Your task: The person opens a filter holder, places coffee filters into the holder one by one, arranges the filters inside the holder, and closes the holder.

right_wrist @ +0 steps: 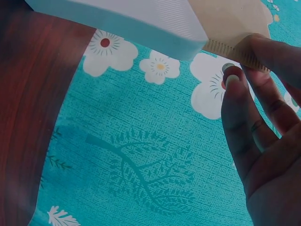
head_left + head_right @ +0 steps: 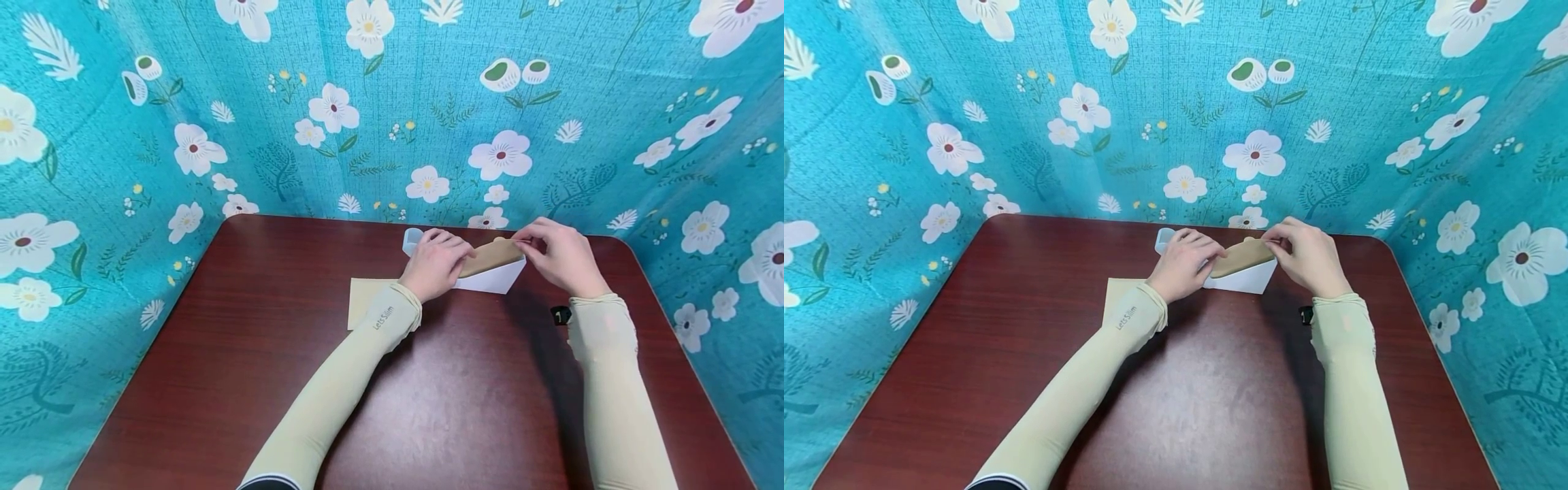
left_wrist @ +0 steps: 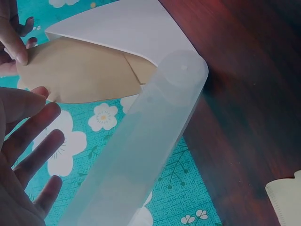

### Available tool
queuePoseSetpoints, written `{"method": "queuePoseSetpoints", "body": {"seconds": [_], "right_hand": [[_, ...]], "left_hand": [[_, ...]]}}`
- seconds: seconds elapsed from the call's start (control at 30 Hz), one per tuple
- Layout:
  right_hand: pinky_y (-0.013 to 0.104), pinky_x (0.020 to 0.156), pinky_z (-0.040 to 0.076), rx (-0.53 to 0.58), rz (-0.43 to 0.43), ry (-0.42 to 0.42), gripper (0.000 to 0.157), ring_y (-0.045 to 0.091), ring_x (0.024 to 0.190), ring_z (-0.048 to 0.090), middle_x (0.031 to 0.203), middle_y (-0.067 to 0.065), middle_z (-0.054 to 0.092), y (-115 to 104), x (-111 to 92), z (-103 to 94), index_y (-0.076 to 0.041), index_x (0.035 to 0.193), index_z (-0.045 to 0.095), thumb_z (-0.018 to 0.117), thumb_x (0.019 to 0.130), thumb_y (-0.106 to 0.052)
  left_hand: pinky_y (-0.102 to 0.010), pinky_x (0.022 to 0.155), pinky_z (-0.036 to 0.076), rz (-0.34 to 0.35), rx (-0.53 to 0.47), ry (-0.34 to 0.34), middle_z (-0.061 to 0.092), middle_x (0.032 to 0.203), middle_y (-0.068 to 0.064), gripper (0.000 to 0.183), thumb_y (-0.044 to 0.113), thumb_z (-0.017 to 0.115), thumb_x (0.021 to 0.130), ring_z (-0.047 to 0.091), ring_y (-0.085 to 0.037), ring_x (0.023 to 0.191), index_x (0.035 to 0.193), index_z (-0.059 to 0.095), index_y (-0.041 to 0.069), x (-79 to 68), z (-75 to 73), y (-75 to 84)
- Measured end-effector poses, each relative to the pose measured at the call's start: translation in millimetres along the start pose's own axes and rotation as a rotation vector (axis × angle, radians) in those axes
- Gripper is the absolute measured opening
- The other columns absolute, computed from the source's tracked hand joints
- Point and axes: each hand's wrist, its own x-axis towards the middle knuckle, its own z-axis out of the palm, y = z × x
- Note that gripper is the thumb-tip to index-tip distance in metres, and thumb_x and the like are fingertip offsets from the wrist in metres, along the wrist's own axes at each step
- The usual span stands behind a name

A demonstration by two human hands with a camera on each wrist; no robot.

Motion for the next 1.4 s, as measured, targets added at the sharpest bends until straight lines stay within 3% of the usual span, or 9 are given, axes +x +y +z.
{"method": "queuePoseSetpoints", "body": {"seconds": [0.33, 0.73, 1.13, 1.4], "right_hand": [[0.040, 0.065, 0.045, -0.009, 0.011, -0.025, 0.012, 0.020, 0.074, 0.058, 0.088, 0.004, 0.069, 3.8, -1.8, 7.5, -0.012, 0.101, 0.081, 0.082, 0.088, -0.011], [0.049, 0.069, 0.051, -0.055, 0.031, -0.045, 0.012, 0.026, 0.086, 0.061, 0.095, 0.007, 0.070, 6.7, -3.6, 15.5, -0.011, 0.100, 0.081, 0.082, 0.088, -0.014], [0.046, 0.068, 0.049, -0.063, 0.052, -0.060, 0.010, 0.025, 0.088, 0.055, 0.095, 0.007, 0.067, 7.8, -3.8, 22.4, -0.011, 0.099, 0.082, 0.081, 0.089, -0.015], [0.052, 0.069, 0.053, -0.072, 0.070, -0.056, 0.012, 0.030, 0.098, 0.053, 0.105, 0.011, 0.062, 7.8, -4.8, 28.6, -0.010, 0.099, 0.083, 0.082, 0.088, -0.015]], "left_hand": [[-0.036, 0.119, 0.034, -0.003, -0.002, -0.039, 0.069, 0.134, 0.010, 0.024, 0.018, 0.062, 0.100, 0.058, -0.013, 0.130, 0.120, 0.074, 0.025, 1.3, 4.7, 3.6], [-0.037, 0.123, 0.029, 0.012, 0.067, -0.121, 0.070, 0.130, 0.012, 0.030, 0.025, 0.061, 0.102, 0.055, -0.011, 0.131, 0.129, 0.073, 0.024, 2.2, 7.2, 7.2], [-0.040, 0.126, 0.025, 0.021, 0.044, -0.165, 0.071, 0.130, 0.010, 0.030, 0.027, 0.063, 0.102, 0.055, -0.013, 0.132, 0.130, 0.073, 0.023, 1.8, 12.7, 5.8], [-0.041, 0.127, 0.024, 0.020, 0.065, -0.198, 0.071, 0.130, 0.010, 0.030, 0.028, 0.061, 0.103, 0.054, -0.013, 0.133, 0.131, 0.072, 0.024, 0.0, 17.1, 4.9]]}}
